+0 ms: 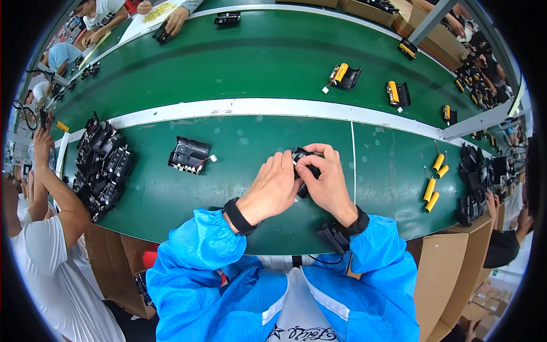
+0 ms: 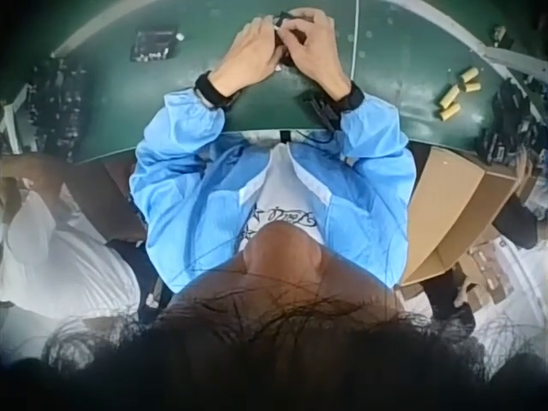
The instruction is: The person picks up a battery and a plastic casing, inserts the battery into the casing by hand, and places the assembled unit onto the conveyor belt, repeating the process several times.
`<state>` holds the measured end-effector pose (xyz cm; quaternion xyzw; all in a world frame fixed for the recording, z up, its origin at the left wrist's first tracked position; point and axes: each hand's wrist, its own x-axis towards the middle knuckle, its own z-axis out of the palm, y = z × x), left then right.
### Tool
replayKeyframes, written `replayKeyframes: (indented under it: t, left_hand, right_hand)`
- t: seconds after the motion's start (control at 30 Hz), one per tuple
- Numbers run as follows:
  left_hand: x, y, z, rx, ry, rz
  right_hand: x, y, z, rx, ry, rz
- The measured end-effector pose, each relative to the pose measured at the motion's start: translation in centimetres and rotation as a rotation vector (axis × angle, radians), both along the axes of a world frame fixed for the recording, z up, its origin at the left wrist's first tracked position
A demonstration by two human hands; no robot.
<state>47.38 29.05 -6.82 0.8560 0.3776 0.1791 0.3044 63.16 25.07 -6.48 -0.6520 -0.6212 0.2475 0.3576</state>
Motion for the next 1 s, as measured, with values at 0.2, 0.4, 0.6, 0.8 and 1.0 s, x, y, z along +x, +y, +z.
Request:
replayKeyframes:
  t: [0.2, 0.4, 0.6, 0.8, 1.0]
  left_hand:
    - [-0.1, 0.1, 0.8, -0.100, 0.058, -0.023]
    - [0.2, 0.0, 0.6, -0.055, 0.075, -0.019]
    - [0.2, -0.3, 0.5, -0.004, 0.078, -0.030]
    - [0.3, -0.4, 0.8, 0.091, 0.030, 0.043]
    - [0.3, -0.8, 0.7, 0.105, 0.033, 0.075]
  right_hand:
    - [0.0, 0.0, -0.1, -0.029, -0.007, -0.017]
    - [0.0, 1.0, 0.3, -0.135, 0.185, -0.022]
    - [0.1, 1.1, 0.5, -0.182, 0.222, -0.041]
    - [2.0, -3.4, 2.5, -0.274, 0.221, -0.052]
    - [3.1, -3.3, 4.3, -0.515, -0.079, 0.025]
